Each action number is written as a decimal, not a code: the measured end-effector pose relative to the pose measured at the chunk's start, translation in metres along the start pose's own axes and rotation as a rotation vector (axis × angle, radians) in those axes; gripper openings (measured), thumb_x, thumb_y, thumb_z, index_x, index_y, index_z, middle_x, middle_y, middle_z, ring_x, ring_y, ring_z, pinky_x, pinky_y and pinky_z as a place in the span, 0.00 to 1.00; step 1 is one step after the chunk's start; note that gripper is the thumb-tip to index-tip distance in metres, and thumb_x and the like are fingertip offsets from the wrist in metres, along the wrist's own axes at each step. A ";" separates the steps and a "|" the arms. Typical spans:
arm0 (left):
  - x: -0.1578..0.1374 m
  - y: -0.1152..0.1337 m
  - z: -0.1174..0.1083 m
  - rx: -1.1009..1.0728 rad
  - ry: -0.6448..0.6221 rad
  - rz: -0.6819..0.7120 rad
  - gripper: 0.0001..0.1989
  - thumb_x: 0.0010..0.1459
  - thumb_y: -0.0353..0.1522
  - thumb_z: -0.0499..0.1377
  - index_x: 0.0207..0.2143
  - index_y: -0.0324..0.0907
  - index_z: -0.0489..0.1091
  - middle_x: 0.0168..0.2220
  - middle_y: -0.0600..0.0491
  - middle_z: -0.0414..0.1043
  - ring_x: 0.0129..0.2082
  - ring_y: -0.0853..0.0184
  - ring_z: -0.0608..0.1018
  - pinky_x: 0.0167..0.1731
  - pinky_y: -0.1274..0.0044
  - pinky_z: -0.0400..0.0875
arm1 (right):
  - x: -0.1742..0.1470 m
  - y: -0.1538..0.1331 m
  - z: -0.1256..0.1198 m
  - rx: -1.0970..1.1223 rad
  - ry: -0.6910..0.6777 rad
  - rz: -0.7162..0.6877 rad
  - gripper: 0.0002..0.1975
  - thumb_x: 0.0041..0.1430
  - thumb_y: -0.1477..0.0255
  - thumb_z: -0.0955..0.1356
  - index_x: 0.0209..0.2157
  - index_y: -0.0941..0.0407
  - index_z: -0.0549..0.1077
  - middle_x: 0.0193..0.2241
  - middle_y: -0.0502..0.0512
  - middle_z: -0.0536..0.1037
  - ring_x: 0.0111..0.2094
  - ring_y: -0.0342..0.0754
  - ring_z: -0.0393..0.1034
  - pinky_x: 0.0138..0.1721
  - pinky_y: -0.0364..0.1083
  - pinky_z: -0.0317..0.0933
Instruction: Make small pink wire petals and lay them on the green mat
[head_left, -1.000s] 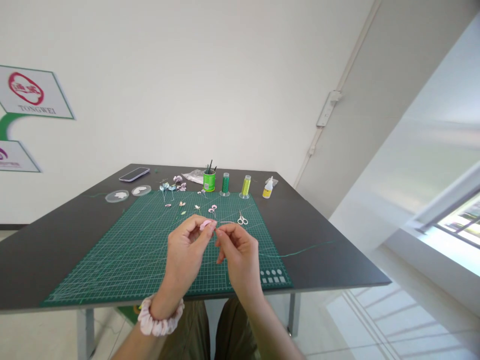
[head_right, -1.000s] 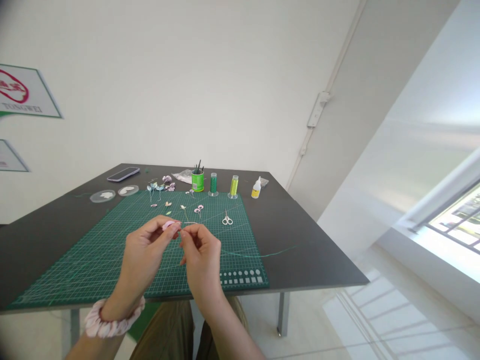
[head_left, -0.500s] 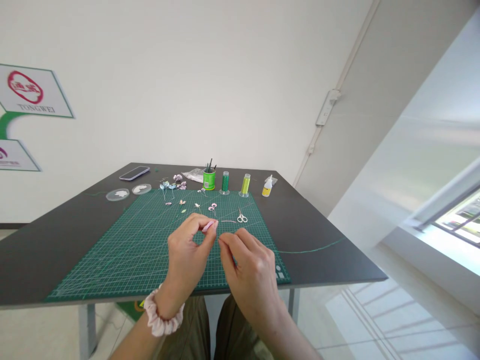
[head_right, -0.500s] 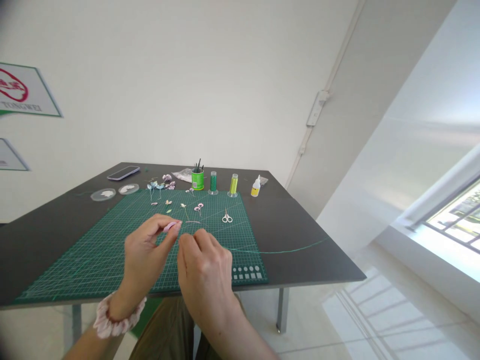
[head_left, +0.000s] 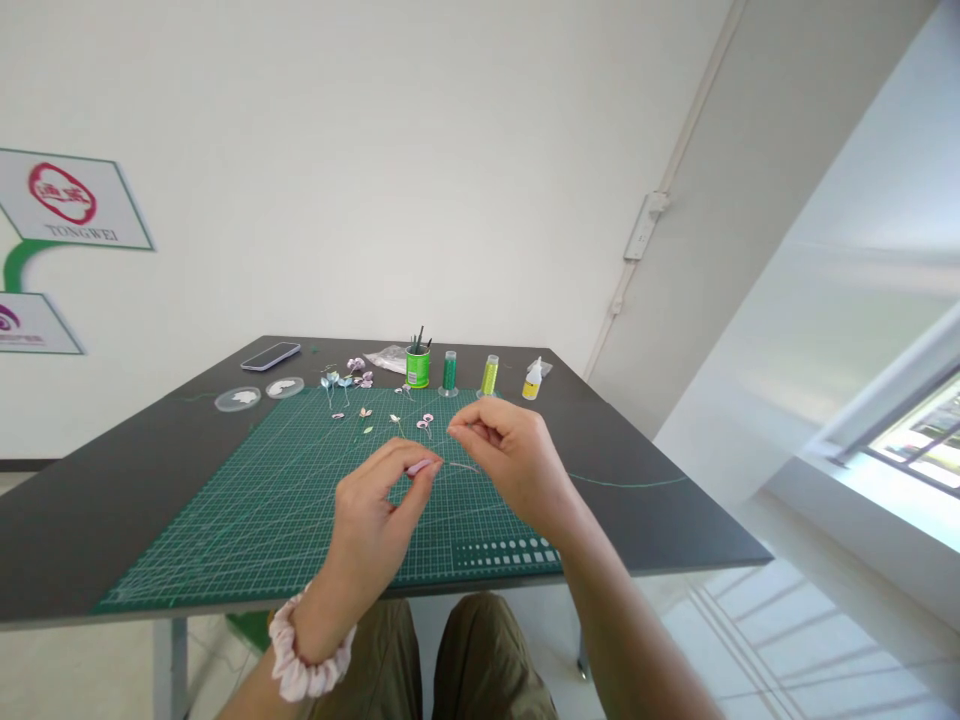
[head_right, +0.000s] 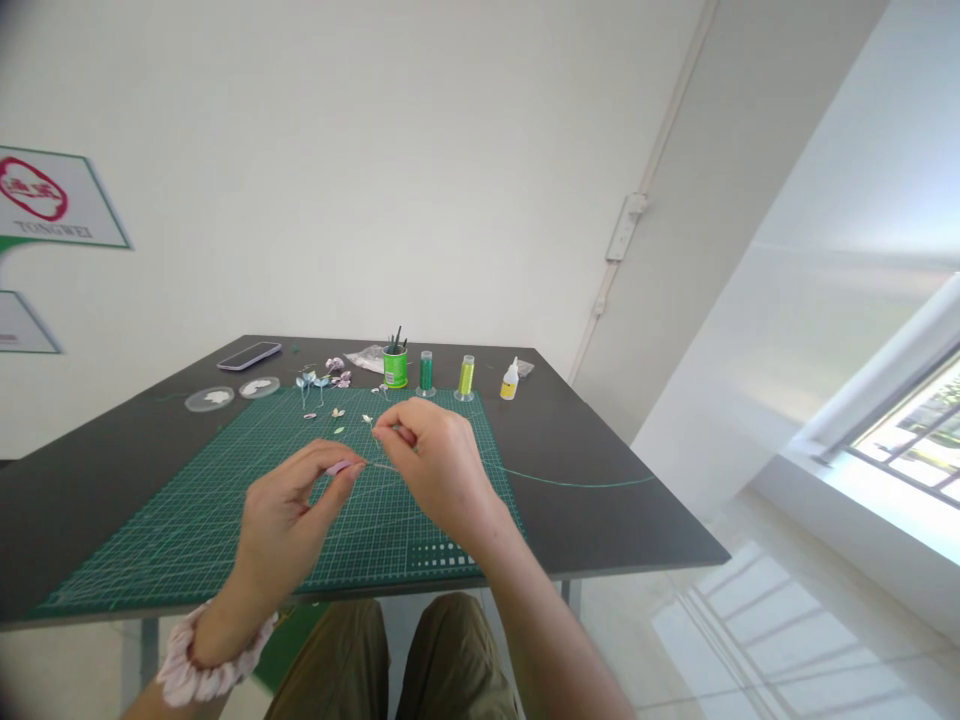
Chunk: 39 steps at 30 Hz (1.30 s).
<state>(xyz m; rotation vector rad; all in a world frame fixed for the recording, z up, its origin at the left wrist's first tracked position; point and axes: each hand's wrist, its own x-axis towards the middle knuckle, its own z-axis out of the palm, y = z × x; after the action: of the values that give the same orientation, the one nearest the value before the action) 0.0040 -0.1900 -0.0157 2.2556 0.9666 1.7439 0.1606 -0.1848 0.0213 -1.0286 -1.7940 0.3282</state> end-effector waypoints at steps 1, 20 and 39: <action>0.000 0.000 0.000 -0.017 -0.006 -0.016 0.08 0.59 0.25 0.56 0.28 0.40 0.71 0.27 0.54 0.75 0.28 0.71 0.76 0.30 0.82 0.69 | 0.002 0.004 0.001 0.073 -0.024 0.045 0.08 0.57 0.73 0.66 0.25 0.56 0.73 0.17 0.45 0.62 0.21 0.40 0.55 0.24 0.42 0.50; 0.004 -0.004 0.007 -0.211 0.086 -0.255 0.07 0.56 0.29 0.57 0.24 0.41 0.68 0.23 0.57 0.68 0.23 0.72 0.69 0.24 0.81 0.64 | -0.017 0.019 0.035 0.832 -0.119 0.473 0.11 0.47 0.65 0.72 0.21 0.57 0.70 0.13 0.40 0.55 0.16 0.36 0.41 0.18 0.41 0.36; 0.006 -0.006 0.009 -0.079 0.059 -0.165 0.09 0.58 0.29 0.55 0.24 0.41 0.66 0.23 0.56 0.69 0.25 0.71 0.71 0.27 0.79 0.66 | -0.035 -0.016 0.011 -0.092 0.130 -0.071 0.13 0.61 0.76 0.63 0.23 0.56 0.69 0.18 0.47 0.64 0.20 0.41 0.56 0.23 0.42 0.50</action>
<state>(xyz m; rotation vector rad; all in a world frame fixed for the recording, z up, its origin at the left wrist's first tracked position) 0.0107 -0.1791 -0.0162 2.0260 1.0432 1.7535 0.1474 -0.2188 0.0045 -1.0242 -1.7364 0.1333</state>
